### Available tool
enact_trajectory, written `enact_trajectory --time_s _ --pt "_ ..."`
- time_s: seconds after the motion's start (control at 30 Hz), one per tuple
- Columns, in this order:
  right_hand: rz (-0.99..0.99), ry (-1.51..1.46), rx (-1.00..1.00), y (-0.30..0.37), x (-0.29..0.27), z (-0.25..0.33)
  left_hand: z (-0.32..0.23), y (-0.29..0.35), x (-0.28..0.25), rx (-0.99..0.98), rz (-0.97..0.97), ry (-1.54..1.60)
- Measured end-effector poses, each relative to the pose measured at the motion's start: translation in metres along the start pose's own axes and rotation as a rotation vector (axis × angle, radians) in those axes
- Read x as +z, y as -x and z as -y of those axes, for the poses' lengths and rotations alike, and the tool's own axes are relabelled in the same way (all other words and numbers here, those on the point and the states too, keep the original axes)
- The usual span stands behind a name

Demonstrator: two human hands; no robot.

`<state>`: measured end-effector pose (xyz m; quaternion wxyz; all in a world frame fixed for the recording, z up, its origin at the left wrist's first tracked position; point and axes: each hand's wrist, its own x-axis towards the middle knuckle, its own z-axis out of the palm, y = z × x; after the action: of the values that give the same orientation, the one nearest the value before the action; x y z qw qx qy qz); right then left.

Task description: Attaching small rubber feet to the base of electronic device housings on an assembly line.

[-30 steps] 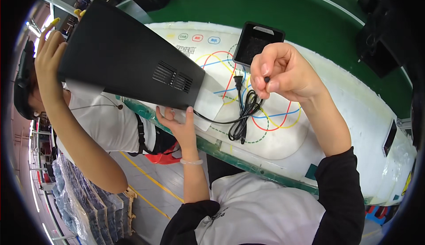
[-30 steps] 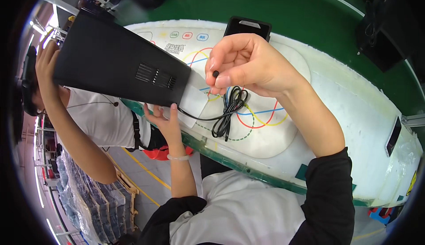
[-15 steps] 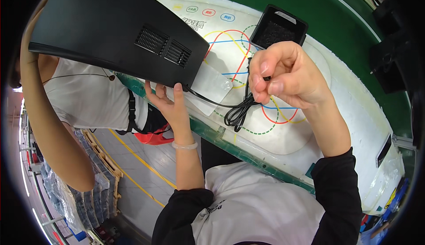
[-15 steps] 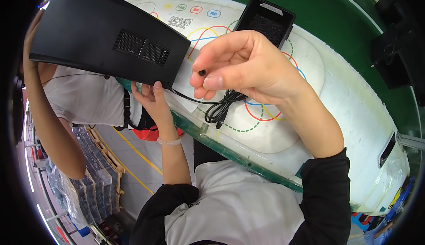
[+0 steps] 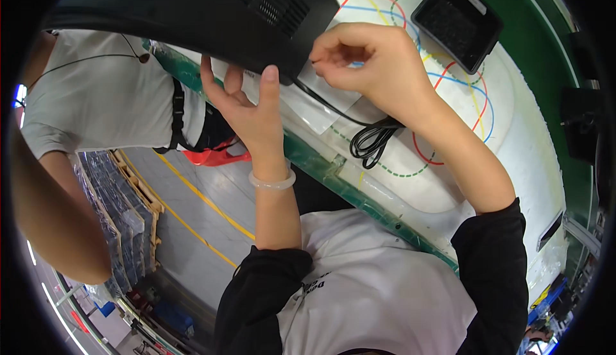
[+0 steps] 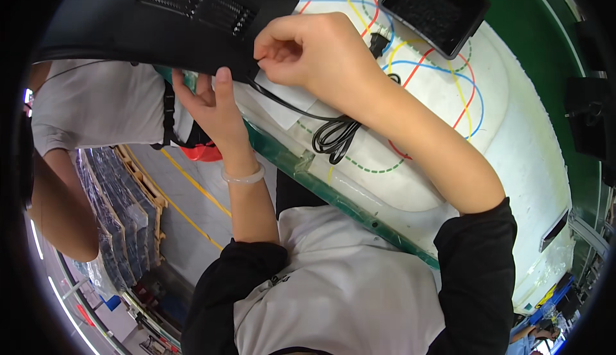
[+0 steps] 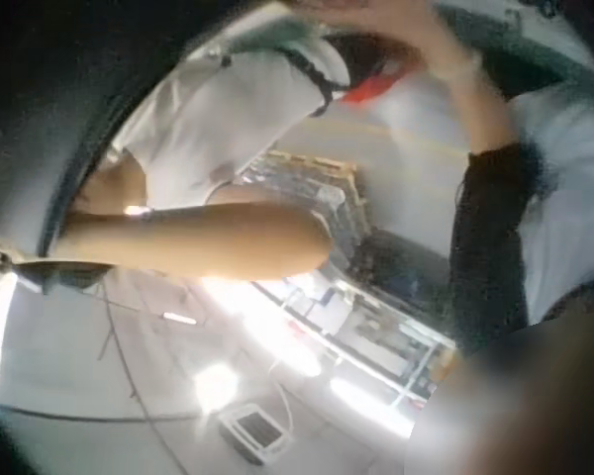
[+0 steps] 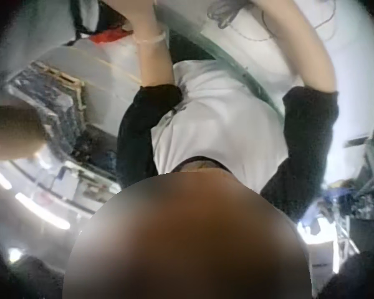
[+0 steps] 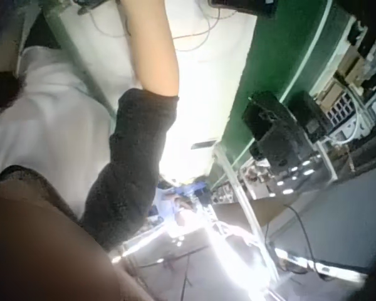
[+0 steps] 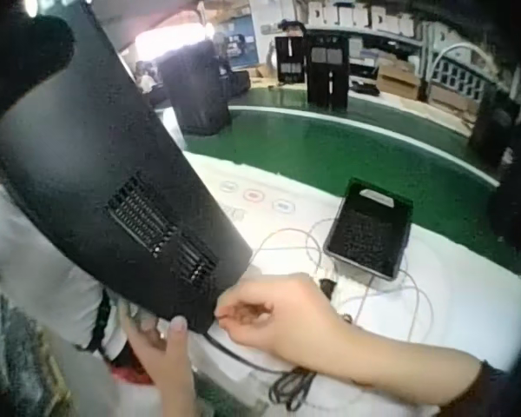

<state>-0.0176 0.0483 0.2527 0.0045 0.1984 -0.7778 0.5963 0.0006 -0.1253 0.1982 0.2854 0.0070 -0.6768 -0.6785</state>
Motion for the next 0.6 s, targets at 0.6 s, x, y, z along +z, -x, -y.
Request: enact_trajectory --time_s 0.6 --pt "-0.134 0.157 -0.405 -0.005 0.017 0.005 -0.059 -0.005 0.016 -0.100 -0.162 0.068"
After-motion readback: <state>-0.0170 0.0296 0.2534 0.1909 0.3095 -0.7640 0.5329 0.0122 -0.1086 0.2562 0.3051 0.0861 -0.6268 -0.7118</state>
